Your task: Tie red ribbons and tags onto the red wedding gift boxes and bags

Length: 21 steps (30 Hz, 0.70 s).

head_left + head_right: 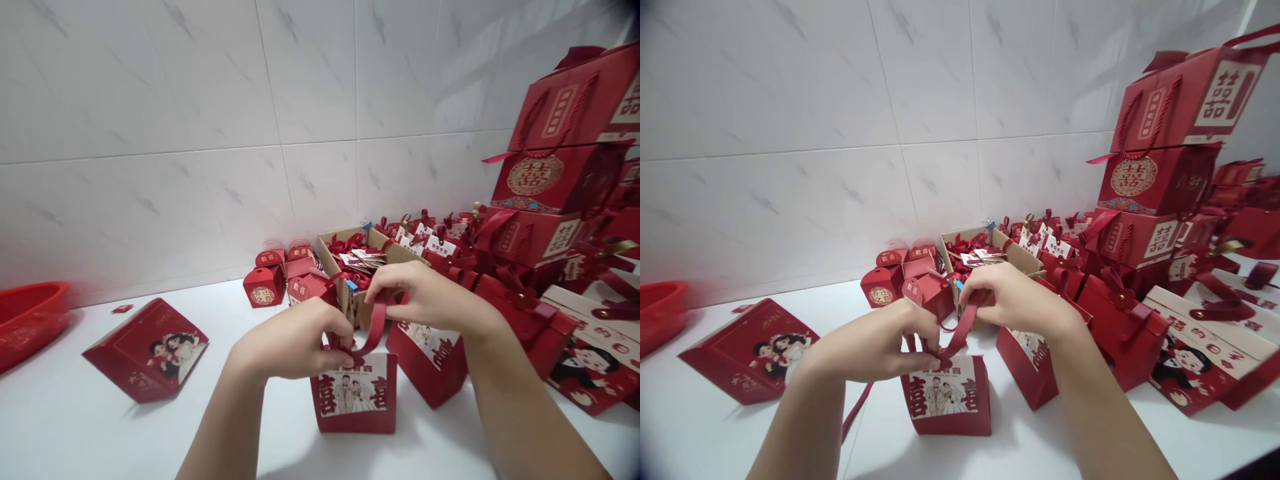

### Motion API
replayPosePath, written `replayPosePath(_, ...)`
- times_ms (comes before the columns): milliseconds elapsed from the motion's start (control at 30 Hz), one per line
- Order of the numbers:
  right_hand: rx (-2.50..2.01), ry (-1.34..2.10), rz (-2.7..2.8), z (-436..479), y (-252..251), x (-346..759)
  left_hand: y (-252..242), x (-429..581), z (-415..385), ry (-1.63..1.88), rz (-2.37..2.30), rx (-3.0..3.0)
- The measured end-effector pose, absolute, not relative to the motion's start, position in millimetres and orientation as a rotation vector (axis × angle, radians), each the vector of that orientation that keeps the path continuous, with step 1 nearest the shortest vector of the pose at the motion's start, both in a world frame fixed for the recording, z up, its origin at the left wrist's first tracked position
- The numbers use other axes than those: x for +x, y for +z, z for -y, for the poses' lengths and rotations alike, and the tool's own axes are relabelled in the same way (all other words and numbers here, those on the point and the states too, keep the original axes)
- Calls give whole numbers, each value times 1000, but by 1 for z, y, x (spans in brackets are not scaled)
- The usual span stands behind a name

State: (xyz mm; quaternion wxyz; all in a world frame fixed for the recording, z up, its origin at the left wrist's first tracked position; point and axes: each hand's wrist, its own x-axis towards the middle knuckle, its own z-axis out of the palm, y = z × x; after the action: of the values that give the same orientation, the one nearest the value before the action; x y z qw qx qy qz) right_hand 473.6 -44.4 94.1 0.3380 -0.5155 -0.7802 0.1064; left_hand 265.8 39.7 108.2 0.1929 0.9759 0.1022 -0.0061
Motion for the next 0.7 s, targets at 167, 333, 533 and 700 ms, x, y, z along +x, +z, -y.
replayPosePath(167,-1454,88,2117,44,90,460,107,263,-32,16,-309,2802)
replayPosePath(333,-1394,220,2171,55,92,453,107,265,-33,12,-395,2804)
replayPosePath(533,-1355,340,2171,57,95,448,107,267,-32,32,-414,2824)
replayPosePath(700,-1400,473,2160,49,89,446,106,266,-29,119,-377,2881)
